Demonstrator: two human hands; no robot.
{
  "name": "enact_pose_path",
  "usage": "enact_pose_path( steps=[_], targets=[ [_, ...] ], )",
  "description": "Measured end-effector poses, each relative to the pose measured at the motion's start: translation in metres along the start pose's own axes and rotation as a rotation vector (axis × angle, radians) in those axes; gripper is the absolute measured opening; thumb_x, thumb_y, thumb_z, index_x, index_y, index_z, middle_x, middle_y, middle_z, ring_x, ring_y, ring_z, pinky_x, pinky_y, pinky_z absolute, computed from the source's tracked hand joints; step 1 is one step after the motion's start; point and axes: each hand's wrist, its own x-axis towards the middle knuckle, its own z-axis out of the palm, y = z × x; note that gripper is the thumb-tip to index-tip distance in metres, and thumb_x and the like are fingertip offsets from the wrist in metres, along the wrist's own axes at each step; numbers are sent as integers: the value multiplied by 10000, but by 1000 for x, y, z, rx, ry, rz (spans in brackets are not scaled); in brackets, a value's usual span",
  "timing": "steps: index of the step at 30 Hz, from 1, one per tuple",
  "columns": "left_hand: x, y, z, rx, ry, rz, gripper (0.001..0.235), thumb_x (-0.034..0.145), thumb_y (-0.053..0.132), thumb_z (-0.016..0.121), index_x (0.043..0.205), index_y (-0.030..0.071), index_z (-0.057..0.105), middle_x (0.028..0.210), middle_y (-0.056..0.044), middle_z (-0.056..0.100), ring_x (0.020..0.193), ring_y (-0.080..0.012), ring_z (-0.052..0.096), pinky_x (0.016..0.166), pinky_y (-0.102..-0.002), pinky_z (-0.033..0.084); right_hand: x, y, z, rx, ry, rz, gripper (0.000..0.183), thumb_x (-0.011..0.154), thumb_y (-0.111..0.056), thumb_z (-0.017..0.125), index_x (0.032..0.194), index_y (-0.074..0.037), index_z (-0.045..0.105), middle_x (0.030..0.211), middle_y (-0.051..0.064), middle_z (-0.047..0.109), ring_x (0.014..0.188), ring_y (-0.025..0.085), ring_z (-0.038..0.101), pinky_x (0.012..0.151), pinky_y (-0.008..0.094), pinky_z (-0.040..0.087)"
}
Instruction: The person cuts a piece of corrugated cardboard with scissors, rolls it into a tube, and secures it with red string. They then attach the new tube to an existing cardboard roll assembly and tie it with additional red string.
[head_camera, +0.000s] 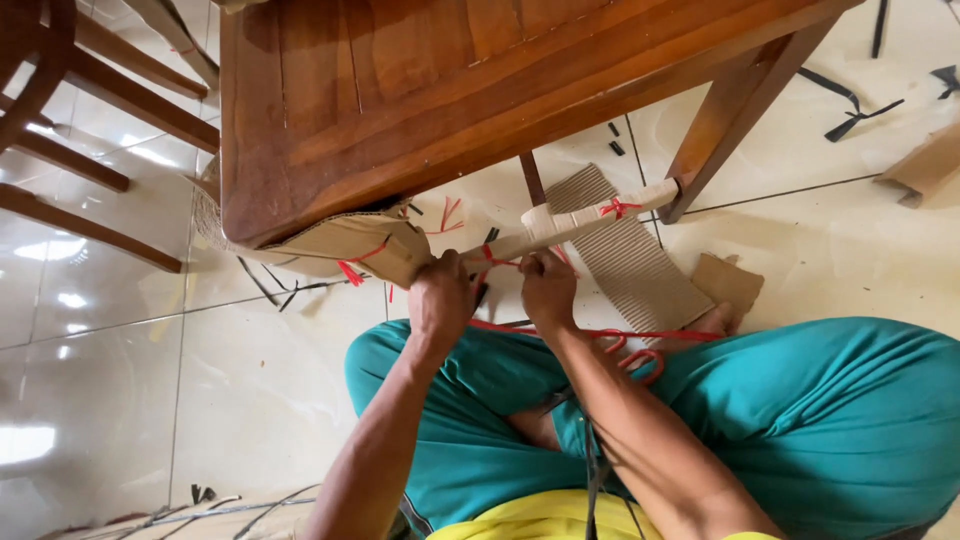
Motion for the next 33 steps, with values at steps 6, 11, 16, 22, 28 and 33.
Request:
enact_pose_path(
  steps=[6,11,16,22,28,33],
  targets=[
    [8,-3,22,-241,118,68,169,902,120,586,774,17,627,665,-216,596,652,-458,652,577,-527,569,-26,-46,-14,-241,-68,-298,214,1061,-99,491,912,-89,645,868,96,589,886,329,644,844,462,512],
    [71,42,-16,-1483,-364,-1138,443,989,479,505,830,91,646,489,62,207,337,-101,206,334,-262,186,-22,-60,-5,177,-402,-216,181,1064,-30,500,1028,-66,673,755,64,615,698,153,593,712,340,520],
    [107,39,-4,-1435,-159,-1134,486,1001,368,528,589,152,388,460,60,220,328,-108,261,336,-268,180,4,-34,-5,130,-496,-163,203,1062,-35,488,992,-57,678,687,90,639,653,160,624,696,360,535],
    [135,4,59,-1045,-232,-1122,419,996,269,613,621,98,539,452,-30,421,345,-204,429,326,-327,367,11,-6,-4,-173,-481,-232,176,1015,-37,533,922,-147,635,704,81,601,687,242,599,686,402,502],
    [119,9,49,-1143,-99,-1096,355,970,302,603,715,65,537,453,-101,439,322,-292,535,255,-441,425,4,-17,-19,-225,-507,-206,139,987,-63,567,988,-148,677,774,112,648,781,313,645,764,457,542],
    [19,44,-17,-816,-6,-700,401,982,287,623,689,15,602,1047,-344,674,1416,-516,390,1239,-518,267,-19,-69,-34,-46,-477,-143,244,1033,-41,455,901,-104,650,666,90,668,687,268,666,700,390,501]
  ],
)
